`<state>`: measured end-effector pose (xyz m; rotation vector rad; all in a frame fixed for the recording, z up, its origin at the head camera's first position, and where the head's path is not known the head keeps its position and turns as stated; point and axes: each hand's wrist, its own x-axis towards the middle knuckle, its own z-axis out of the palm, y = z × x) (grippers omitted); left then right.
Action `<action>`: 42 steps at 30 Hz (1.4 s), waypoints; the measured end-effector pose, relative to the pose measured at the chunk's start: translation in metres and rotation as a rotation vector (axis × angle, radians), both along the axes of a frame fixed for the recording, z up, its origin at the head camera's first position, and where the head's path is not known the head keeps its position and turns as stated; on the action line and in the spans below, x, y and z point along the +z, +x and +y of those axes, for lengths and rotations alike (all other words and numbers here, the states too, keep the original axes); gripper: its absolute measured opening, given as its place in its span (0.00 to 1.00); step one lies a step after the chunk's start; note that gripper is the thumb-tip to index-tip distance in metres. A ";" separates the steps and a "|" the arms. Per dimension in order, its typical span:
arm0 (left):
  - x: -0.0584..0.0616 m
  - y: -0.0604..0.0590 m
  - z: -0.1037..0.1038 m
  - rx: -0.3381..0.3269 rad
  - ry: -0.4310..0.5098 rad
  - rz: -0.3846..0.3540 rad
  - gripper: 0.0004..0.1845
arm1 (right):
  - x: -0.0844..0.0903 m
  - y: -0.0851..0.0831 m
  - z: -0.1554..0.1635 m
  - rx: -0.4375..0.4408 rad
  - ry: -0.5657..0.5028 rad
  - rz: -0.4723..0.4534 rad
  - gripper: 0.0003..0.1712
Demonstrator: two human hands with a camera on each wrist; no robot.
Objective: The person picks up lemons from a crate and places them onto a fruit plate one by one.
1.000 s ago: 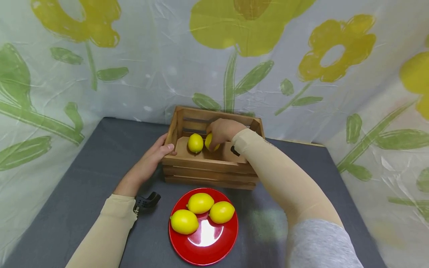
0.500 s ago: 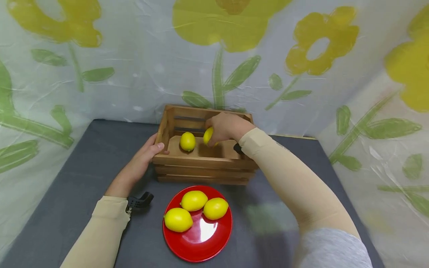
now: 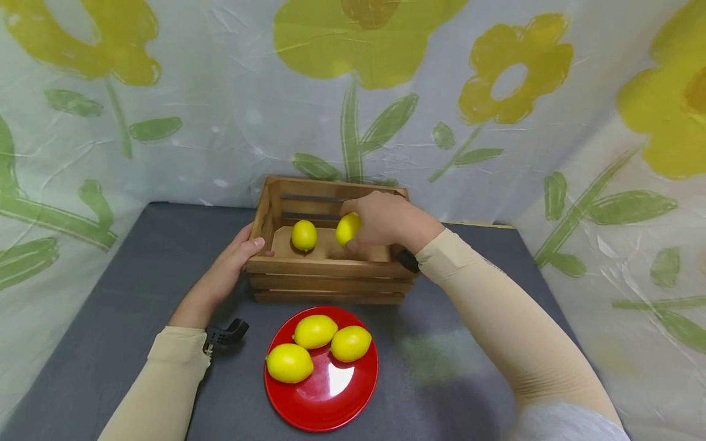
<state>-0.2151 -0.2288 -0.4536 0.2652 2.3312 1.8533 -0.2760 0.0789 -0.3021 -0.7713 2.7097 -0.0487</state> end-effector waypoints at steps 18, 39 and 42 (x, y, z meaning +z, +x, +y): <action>0.002 -0.006 -0.008 -0.003 -0.019 0.015 0.42 | 0.019 0.092 0.015 0.042 -0.147 0.085 0.38; 0.005 -0.005 -0.007 -0.003 0.019 -0.003 0.42 | -0.068 0.167 0.036 0.022 -0.145 -0.152 0.37; 0.006 -0.006 -0.007 -0.004 0.022 0.001 0.42 | -0.074 0.173 0.036 0.014 -0.151 -0.187 0.37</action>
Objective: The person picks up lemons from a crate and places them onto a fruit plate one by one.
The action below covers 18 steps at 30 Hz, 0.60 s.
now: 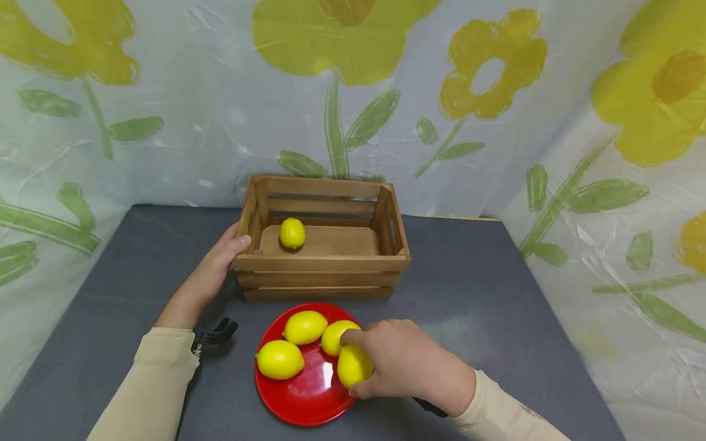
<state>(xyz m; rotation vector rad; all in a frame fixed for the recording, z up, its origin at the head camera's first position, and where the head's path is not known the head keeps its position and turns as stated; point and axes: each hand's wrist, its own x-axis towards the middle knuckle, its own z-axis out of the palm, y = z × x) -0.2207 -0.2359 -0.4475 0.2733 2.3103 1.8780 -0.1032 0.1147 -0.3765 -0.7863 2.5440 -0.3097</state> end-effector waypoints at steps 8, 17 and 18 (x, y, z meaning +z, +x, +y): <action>-0.002 -0.002 0.000 -0.001 0.007 -0.009 0.43 | -0.015 0.009 -0.003 -0.029 0.044 -0.052 0.38; 0.000 0.000 0.000 0.006 -0.003 -0.011 0.44 | -0.020 0.009 -0.008 -0.012 0.045 -0.027 0.37; 0.000 0.000 -0.001 0.006 -0.003 -0.011 0.44 | -0.020 0.008 -0.008 -0.011 0.045 -0.026 0.37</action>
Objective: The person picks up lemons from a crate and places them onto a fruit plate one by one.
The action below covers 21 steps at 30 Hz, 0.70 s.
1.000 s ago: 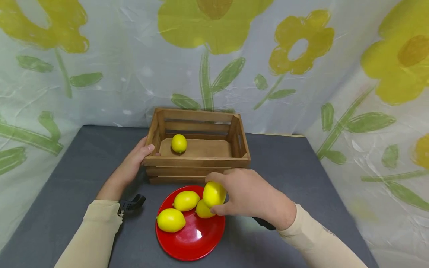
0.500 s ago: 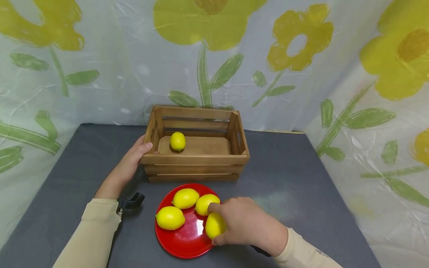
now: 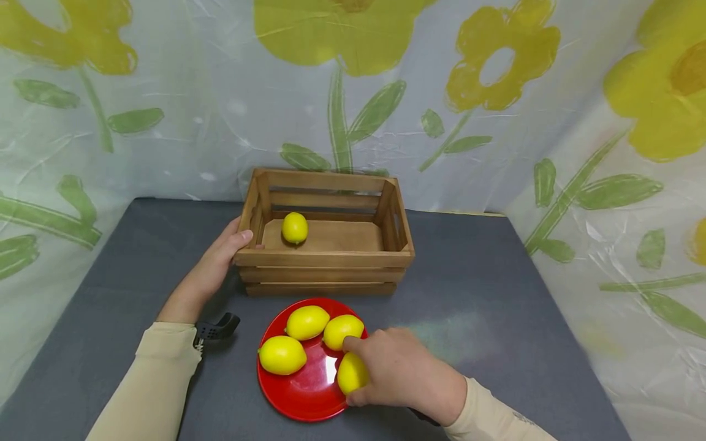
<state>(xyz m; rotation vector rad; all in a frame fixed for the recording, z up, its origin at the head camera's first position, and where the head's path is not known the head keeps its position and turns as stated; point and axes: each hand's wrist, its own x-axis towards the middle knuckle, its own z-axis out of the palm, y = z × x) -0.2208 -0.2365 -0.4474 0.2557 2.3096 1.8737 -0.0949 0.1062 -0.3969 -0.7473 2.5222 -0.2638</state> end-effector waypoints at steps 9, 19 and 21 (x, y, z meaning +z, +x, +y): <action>-0.001 0.000 -0.001 -0.008 -0.004 0.003 0.45 | -0.003 -0.002 -0.003 -0.021 0.023 -0.029 0.36; -0.003 -0.003 -0.001 -0.012 0.006 0.024 0.43 | -0.007 0.000 -0.008 -0.013 0.052 -0.007 0.38; -0.004 -0.004 0.000 -0.016 0.006 0.031 0.43 | -0.008 0.000 -0.009 -0.014 0.057 -0.003 0.37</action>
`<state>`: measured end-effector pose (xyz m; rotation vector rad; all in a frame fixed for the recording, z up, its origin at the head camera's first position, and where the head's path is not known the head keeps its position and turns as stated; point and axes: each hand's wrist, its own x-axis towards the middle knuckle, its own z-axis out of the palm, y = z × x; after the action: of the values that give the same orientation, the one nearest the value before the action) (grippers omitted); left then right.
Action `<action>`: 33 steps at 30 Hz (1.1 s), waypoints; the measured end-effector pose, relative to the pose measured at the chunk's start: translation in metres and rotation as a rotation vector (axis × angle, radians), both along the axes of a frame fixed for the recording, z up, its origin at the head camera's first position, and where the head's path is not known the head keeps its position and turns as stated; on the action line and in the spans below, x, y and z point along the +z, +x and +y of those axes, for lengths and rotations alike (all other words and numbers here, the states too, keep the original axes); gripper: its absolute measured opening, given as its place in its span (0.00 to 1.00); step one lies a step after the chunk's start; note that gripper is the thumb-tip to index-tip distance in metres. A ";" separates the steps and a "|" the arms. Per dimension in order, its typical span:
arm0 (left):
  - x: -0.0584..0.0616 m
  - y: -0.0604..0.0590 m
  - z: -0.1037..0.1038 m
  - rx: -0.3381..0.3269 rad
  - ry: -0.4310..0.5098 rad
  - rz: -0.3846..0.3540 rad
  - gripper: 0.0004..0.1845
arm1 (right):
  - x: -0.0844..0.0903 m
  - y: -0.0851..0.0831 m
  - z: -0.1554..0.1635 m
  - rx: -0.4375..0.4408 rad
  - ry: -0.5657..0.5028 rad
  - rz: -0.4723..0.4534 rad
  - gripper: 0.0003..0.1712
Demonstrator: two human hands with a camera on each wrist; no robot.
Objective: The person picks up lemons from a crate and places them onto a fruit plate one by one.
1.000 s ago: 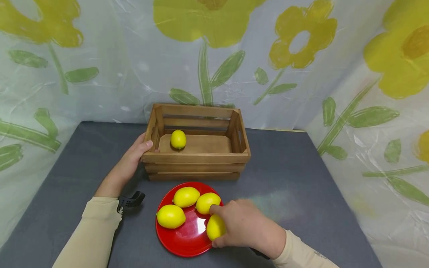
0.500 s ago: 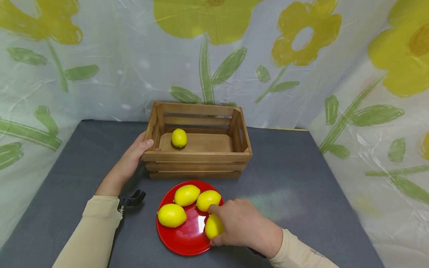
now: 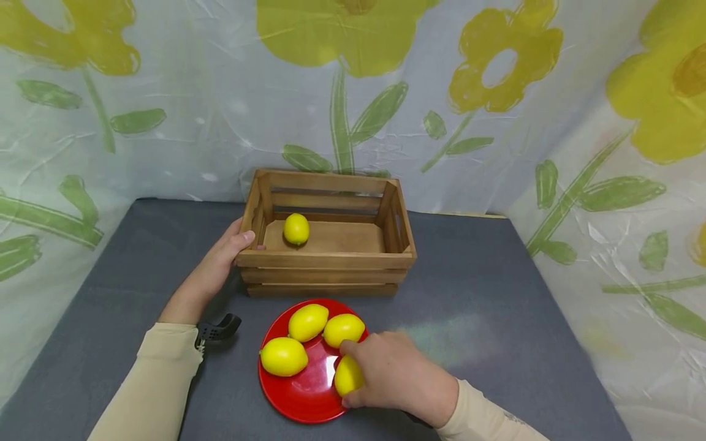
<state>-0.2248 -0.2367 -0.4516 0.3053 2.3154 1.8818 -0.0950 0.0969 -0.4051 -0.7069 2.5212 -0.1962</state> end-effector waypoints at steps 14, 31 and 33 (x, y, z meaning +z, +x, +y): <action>0.000 0.000 0.001 -0.006 0.016 0.021 0.41 | -0.004 0.000 -0.002 -0.006 -0.041 -0.031 0.39; 0.000 0.000 -0.001 -0.003 -0.009 0.003 0.41 | 0.010 -0.001 -0.006 0.029 -0.082 0.047 0.37; 0.001 0.000 -0.001 -0.002 -0.010 0.003 0.41 | 0.015 -0.002 -0.006 0.026 -0.081 0.060 0.37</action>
<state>-0.2244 -0.2379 -0.4510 0.3100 2.3244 1.8698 -0.0966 0.0911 -0.3905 -0.7884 2.5711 -0.2730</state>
